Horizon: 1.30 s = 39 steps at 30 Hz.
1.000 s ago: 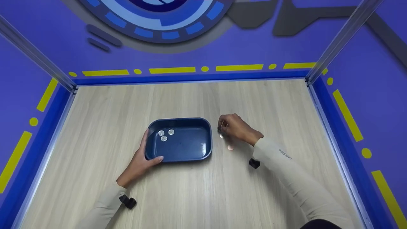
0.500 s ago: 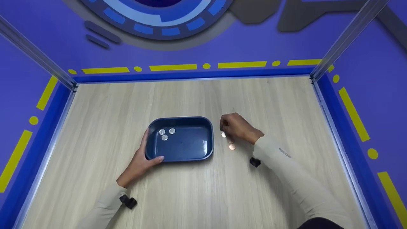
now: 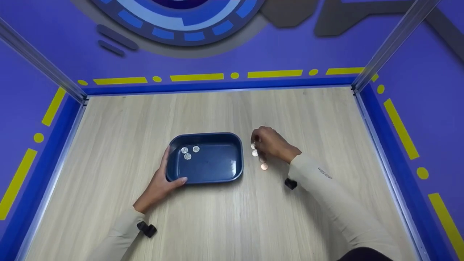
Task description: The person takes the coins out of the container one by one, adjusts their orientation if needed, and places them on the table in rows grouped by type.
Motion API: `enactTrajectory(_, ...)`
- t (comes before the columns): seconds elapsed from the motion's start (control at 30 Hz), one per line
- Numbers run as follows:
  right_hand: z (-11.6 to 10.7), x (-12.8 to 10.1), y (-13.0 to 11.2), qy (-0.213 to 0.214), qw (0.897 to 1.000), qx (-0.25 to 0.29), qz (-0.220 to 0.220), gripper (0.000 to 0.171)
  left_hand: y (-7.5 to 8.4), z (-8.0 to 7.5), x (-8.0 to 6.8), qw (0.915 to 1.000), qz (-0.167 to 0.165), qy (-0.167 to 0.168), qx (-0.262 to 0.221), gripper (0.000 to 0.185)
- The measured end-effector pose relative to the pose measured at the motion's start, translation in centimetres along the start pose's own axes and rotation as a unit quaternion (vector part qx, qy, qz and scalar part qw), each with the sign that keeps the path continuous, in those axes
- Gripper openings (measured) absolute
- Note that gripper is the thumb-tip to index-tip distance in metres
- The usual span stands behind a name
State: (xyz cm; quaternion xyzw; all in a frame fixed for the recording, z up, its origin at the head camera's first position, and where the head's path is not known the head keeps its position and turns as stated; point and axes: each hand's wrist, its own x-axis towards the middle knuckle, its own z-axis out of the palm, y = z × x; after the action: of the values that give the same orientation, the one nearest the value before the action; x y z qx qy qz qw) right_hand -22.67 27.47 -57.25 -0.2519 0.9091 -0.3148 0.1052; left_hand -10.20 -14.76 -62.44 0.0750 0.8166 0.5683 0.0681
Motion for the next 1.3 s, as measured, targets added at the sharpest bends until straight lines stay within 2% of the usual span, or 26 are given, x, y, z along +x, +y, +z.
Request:
enactTrajectory(0.3, -1.6, -0.2, -2.9, 0.026, 0.999, 0.009, -0.017, 0.015, 0.0, 0.0, -0.1, 1.0000, -0.002, -0.002, 0.002, 0.130)
enactTrajectory(0.53, -2.0, 0.2, -5.5, 0.033, 0.998, 0.022, -0.042, 0.012, 0.2, 0.0, 0.0, 1.0000, -0.004, -0.001, -0.002, 0.130)
enactTrajectory(0.77, -1.2, 0.8, -7.4, 0.014, 0.998, 0.037, -0.055, 0.013, 0.2, 0.1, 0.1, 1.0000, -0.001, -0.001, -0.003, 0.130)
enactTrajectory(0.97, -0.2, 1.9, -8.7, 0.008, 0.997, 0.016, -0.080, 0.014, 0.1, 0.1, 0.2, 1.0000, 0.004, 0.001, -0.004, 0.130)
enactTrajectory(1.3, 1.8, 4.1, -10.2, -0.017, 0.995, 0.001, -0.095, 0.015, 0.0, 0.2, 0.2, 1.0000, 0.004, -0.002, -0.006, 0.129)
